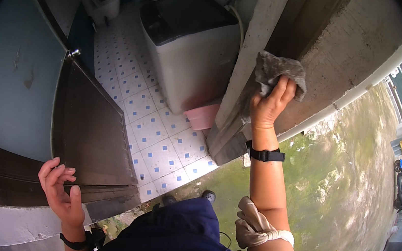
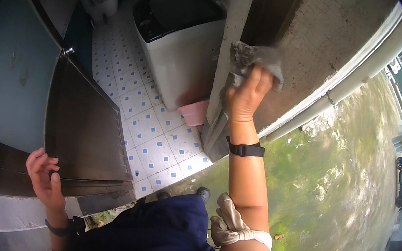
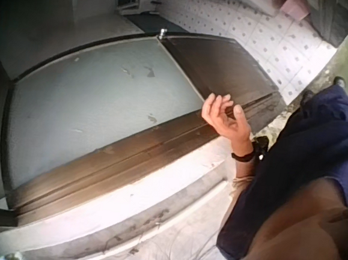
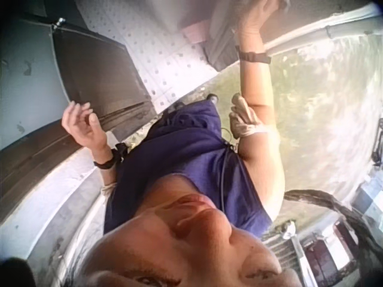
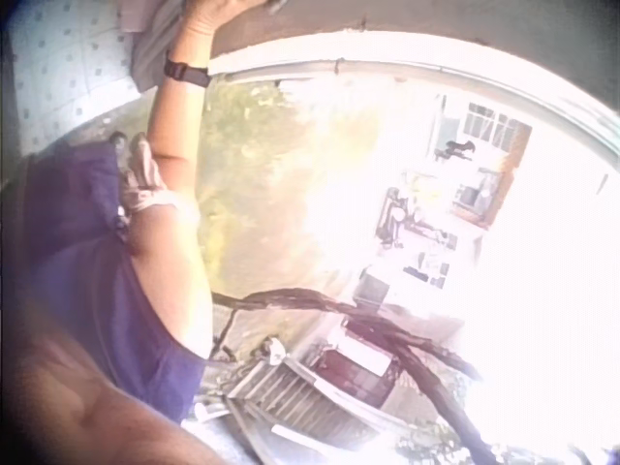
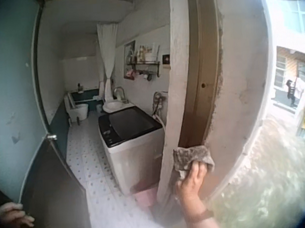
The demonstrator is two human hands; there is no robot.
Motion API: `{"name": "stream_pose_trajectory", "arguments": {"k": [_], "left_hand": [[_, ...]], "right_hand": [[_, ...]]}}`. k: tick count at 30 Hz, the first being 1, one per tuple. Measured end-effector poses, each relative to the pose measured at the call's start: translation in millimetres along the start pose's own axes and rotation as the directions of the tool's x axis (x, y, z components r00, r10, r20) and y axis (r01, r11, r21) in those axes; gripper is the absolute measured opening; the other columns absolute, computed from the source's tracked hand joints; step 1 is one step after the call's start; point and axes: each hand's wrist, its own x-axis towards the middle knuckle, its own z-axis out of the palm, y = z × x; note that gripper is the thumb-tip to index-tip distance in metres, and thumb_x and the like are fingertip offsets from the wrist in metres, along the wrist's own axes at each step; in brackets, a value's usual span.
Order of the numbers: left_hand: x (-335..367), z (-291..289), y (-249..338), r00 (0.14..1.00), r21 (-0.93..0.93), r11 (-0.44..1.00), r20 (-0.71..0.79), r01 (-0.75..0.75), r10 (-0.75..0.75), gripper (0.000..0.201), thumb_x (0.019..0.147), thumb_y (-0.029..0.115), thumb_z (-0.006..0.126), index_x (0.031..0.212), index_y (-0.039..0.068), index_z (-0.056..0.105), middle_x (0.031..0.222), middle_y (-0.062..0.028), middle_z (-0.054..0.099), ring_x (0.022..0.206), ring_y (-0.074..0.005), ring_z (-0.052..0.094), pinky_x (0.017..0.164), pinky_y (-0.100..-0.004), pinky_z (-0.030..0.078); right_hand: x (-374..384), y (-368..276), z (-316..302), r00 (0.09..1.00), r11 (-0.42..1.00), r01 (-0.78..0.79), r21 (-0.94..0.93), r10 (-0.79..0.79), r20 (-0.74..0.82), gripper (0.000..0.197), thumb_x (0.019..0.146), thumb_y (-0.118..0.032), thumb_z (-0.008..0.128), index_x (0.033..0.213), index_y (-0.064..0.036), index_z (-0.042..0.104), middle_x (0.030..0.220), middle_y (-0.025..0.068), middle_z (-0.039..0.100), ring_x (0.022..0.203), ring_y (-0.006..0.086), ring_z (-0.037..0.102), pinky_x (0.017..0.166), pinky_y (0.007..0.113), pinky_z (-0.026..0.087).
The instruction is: The person cleans the bathroom doorway and interior surfaces. They wipe the door frame and track with a cloth, rinse the cloth in the sink, and then wipe the wall tiles and surfaces around the sink and washing machine.
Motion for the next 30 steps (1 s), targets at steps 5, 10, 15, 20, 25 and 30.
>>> {"name": "stream_pose_trajectory", "arguments": {"k": [5,10,15,20,25,30], "left_hand": [[17,5,11,0.995,0.032,0.995,0.026,-0.095,0.094,0.038,0.081,0.016,0.056,0.114,-0.003,0.050,0.124,-0.0185,0.041,0.089,-0.0189,0.054,0.074,-0.0275,0.045],[21,-4,6,0.999,0.055,0.998,0.023,-0.043,0.041,0.039,0.074,0.008,0.056,0.112,-0.002,0.050,0.121,-0.0174,0.042,0.085,-0.0184,0.052,0.072,-0.0278,0.044],[19,-10,5,0.999,0.010,0.999,-0.008,-0.040,0.040,0.041,0.071,0.006,0.056,0.111,-0.002,0.050,0.121,-0.0174,0.041,0.084,-0.0186,0.052,0.072,-0.0275,0.044],[15,-33,6,0.994,0.059,0.997,-0.089,-0.057,0.062,0.043,0.071,-0.001,0.052,0.114,0.000,0.049,0.124,-0.0154,0.041,0.085,-0.0175,0.051,0.075,-0.0268,0.044],[10,-58,-2,0.989,0.078,0.996,-0.138,-0.039,0.050,0.034,0.085,0.005,0.059,0.116,-0.005,0.050,0.126,-0.0177,0.041,0.088,-0.0205,0.056,0.074,-0.0272,0.048],[-7,-68,-16,0.980,0.076,0.997,-0.198,0.028,-0.012,0.031,0.086,0.001,0.057,0.115,-0.006,0.050,0.126,-0.0172,0.041,0.088,-0.0195,0.056,0.074,-0.0264,0.048]], "right_hand": [[-91,41,22,0.987,0.995,-0.091,-0.039,0.095,0.129,0.070,0.054,0.002,0.055,0.123,0.0011,0.044,0.126,0.0236,0.040,0.117,0.0450,0.037,0.103,0.047,0.030],[-93,18,17,0.984,0.992,-0.118,0.034,0.112,0.137,0.063,0.062,0.009,0.052,0.124,0.0018,0.046,0.129,0.0252,0.041,0.121,0.0444,0.037,0.104,0.048,0.030],[37,-26,-2,0.999,0.996,-0.033,0.089,0.032,0.009,0.061,0.064,0.010,0.050,0.124,0.0035,0.045,0.128,0.0270,0.040,0.120,0.0440,0.039,0.101,0.044,0.034],[213,-76,-22,0.963,0.977,0.158,0.142,-0.121,-0.240,0.062,0.065,0.007,0.048,0.127,0.0060,0.040,0.127,0.0287,0.041,0.118,0.0449,0.040,0.101,0.042,0.034],[303,-80,-46,0.912,0.966,0.260,-0.019,-0.252,-0.325,0.063,0.066,0.004,0.050,0.129,0.0046,0.040,0.130,0.0266,0.040,0.120,0.0417,0.039,0.102,0.042,0.033],[249,-58,-37,0.931,0.974,0.225,-0.002,-0.216,-0.293,0.062,0.063,0.002,0.051,0.125,0.0055,0.043,0.124,0.0272,0.045,0.116,0.0441,0.041,0.101,0.043,0.033]]}}
